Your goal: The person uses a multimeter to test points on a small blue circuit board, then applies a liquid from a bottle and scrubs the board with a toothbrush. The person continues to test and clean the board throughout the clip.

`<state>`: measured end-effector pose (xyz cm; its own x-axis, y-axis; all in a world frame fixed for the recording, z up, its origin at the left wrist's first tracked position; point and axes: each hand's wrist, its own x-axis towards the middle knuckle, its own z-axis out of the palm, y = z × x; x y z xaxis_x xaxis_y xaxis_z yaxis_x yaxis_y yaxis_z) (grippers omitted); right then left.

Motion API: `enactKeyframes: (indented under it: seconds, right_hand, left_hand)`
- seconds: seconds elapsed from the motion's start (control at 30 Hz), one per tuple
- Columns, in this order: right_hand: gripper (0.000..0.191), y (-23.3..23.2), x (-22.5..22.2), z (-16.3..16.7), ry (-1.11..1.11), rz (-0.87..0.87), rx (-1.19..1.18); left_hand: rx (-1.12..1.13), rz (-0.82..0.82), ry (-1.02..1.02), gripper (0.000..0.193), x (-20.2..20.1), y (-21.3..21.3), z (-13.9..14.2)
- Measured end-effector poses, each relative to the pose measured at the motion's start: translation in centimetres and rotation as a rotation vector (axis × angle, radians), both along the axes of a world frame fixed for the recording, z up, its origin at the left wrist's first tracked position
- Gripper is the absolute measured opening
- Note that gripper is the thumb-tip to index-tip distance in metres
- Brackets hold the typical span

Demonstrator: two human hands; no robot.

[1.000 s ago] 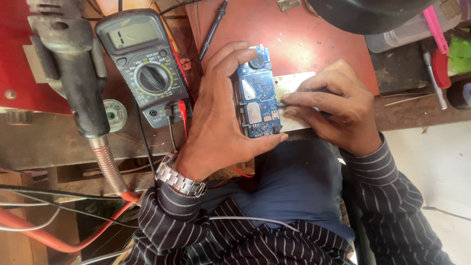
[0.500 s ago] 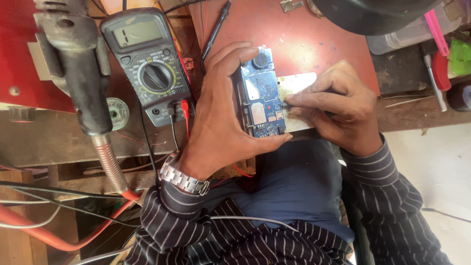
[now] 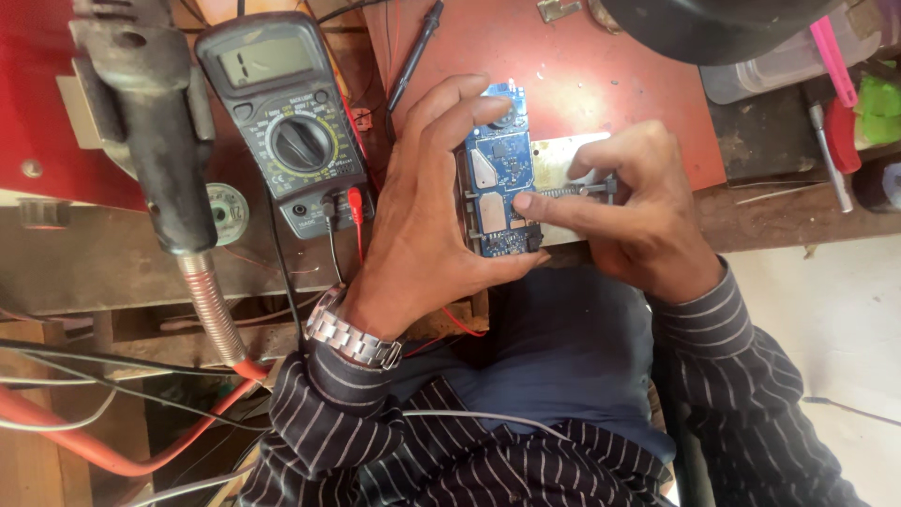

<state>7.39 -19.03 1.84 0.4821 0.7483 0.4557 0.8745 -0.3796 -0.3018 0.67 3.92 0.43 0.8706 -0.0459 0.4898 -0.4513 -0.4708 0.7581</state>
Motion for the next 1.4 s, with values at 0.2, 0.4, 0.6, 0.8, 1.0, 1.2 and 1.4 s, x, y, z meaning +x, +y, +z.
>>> enactKeyframes:
  seconds: [0.2,0.4,0.6,0.8,1.0,1.2,1.4]
  right_hand:
    - [0.042,0.1,0.1,0.1,0.03,-0.022,0.035]
    - [0.043,0.1,-0.1,0.1,0.109,-0.133,0.215]
    - [0.041,0.0,0.0,-0.2,0.11,-0.11,0.188]
    - [0.039,-2.3,-1.5,-1.9,0.046,-0.283,0.349]
    - [0.036,-10.3,-2.6,-3.8,0.049,-0.724,0.672]
    - [0.033,-16.3,-1.8,-3.9,0.173,-0.857,0.659]
    - [0.032,-16.0,-1.5,-3.6,0.197,-0.819,0.67]
  left_hand:
    - [-0.01,0.011,-0.001,0.106,0.0,-0.1,-0.1]
    - [0.001,0.029,-0.017,0.109,0.0,-0.1,-0.2]
    - [0.019,0.047,-0.007,0.108,0.0,-0.3,-0.2]
    - [0.06,0.061,-0.017,0.106,0.1,-0.3,-0.2]
    - [0.055,0.059,-0.013,0.104,0.0,-0.4,-0.2]
    - [0.088,0.08,-0.03,0.104,0.0,-0.5,-0.3]
    - [0.118,0.085,-0.04,0.107,0.0,-0.4,-0.3]
